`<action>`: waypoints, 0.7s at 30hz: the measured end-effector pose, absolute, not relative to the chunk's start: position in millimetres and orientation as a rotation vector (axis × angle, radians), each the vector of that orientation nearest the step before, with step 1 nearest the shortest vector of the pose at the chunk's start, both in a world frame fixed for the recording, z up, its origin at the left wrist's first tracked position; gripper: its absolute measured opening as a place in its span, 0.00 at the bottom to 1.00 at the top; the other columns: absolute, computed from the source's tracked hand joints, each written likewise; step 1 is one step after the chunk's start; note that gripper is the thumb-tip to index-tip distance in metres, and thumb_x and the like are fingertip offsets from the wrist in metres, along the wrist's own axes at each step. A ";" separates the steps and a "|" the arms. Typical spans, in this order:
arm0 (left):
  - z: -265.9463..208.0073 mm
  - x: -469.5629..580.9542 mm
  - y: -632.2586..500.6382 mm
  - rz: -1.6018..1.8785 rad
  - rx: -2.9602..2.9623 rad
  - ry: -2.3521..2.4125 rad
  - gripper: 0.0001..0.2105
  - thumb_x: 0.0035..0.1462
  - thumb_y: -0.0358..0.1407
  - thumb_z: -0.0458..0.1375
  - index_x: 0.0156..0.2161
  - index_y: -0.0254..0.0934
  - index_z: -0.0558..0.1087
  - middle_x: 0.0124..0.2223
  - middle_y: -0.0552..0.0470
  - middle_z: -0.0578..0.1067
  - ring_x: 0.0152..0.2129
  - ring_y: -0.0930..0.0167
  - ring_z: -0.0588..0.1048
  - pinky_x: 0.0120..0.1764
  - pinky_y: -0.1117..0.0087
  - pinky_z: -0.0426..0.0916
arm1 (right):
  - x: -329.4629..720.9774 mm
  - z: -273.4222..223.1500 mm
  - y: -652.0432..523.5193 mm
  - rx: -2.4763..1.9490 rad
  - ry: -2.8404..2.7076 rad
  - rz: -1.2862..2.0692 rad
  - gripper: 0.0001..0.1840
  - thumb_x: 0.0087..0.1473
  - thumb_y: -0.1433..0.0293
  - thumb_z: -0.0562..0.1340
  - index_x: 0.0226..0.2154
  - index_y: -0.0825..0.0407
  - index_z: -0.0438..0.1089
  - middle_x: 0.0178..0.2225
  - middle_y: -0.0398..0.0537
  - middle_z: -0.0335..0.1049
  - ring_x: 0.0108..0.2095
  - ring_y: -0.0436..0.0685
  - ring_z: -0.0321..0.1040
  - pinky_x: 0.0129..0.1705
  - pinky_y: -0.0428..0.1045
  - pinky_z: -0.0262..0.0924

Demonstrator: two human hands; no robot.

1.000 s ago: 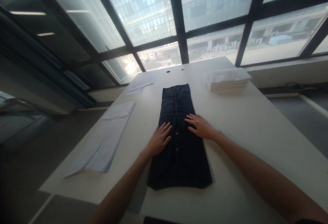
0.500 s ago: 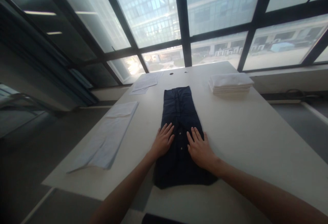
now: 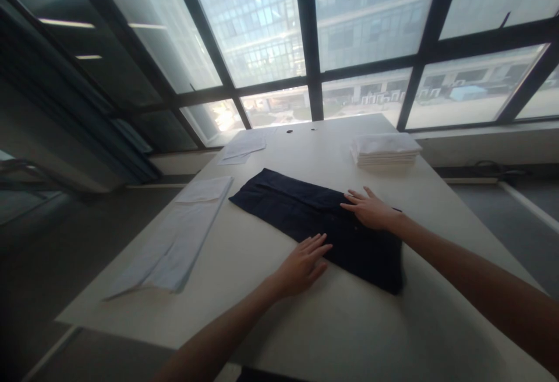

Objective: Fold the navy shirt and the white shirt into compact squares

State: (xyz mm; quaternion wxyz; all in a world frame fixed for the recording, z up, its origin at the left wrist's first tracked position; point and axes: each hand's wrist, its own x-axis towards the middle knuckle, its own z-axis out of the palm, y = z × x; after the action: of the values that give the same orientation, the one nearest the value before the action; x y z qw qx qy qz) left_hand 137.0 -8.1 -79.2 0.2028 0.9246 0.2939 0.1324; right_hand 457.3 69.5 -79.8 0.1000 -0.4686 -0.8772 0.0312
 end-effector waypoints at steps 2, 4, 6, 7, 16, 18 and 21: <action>-80.4 145.6 -4.5 0.424 2.550 0.703 0.24 0.71 0.39 0.47 0.69 0.43 0.60 0.72 0.48 0.57 0.68 0.65 0.57 0.67 0.57 0.56 | 432.3 -81.8 61.2 -1.518 -2.425 -0.012 0.31 0.59 0.74 0.52 0.65 0.50 0.64 0.68 0.59 0.56 0.70 0.71 0.46 0.68 0.75 0.33; -83.1 152.8 8.1 0.523 2.538 0.769 0.25 0.70 0.33 0.43 0.69 0.42 0.60 0.70 0.47 0.60 0.67 0.67 0.60 0.67 0.58 0.57 | 396.9 -90.3 47.7 -1.656 -2.240 -0.067 0.33 0.62 0.73 0.49 0.68 0.54 0.57 0.69 0.62 0.52 0.71 0.71 0.43 0.68 0.75 0.37; -87.7 157.3 27.5 0.562 2.581 0.942 0.26 0.69 0.30 0.42 0.70 0.39 0.58 0.70 0.45 0.60 0.68 0.66 0.57 0.68 0.54 0.53 | 362.0 -103.6 34.8 -1.703 -2.140 -0.053 0.35 0.64 0.71 0.48 0.71 0.54 0.49 0.70 0.62 0.49 0.71 0.70 0.42 0.68 0.74 0.39; -90.5 158.0 38.4 0.529 2.619 1.026 0.26 0.69 0.32 0.43 0.70 0.38 0.57 0.71 0.44 0.58 0.69 0.64 0.54 0.69 0.50 0.50 | 348.0 -110.8 29.9 -1.713 -2.106 -0.048 0.35 0.64 0.69 0.48 0.72 0.53 0.45 0.71 0.61 0.48 0.71 0.70 0.41 0.68 0.74 0.39; -105.0 78.0 126.6 0.277 2.616 1.486 0.29 0.71 0.46 0.45 0.73 0.44 0.50 0.74 0.48 0.47 0.71 0.59 0.43 0.68 0.44 0.38 | 334.4 -134.3 15.8 -1.806 -2.021 -0.039 0.34 0.65 0.63 0.51 0.71 0.49 0.49 0.72 0.58 0.46 0.71 0.68 0.42 0.68 0.70 0.41; -103.7 44.8 144.6 0.283 2.536 1.635 0.29 0.71 0.45 0.44 0.73 0.44 0.50 0.74 0.47 0.47 0.71 0.58 0.42 0.68 0.43 0.37 | 335.4 -131.2 13.7 -1.817 -2.021 -0.035 0.34 0.65 0.62 0.51 0.71 0.49 0.50 0.72 0.57 0.46 0.71 0.68 0.42 0.68 0.69 0.42; -101.5 2.4 163.8 0.268 2.414 1.818 0.29 0.71 0.45 0.44 0.73 0.42 0.51 0.74 0.45 0.47 0.71 0.56 0.43 0.67 0.43 0.37 | 333.8 -128.0 11.9 -1.841 -2.037 -0.025 0.34 0.65 0.62 0.51 0.70 0.50 0.52 0.72 0.58 0.46 0.71 0.68 0.42 0.68 0.69 0.42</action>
State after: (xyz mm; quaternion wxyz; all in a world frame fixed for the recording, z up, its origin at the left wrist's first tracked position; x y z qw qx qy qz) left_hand 2.4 163.8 -101.5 0.0538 0.7946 0.5982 0.0883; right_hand 333.8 11.9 -128.0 0.1968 -0.6574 -0.7274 -0.0091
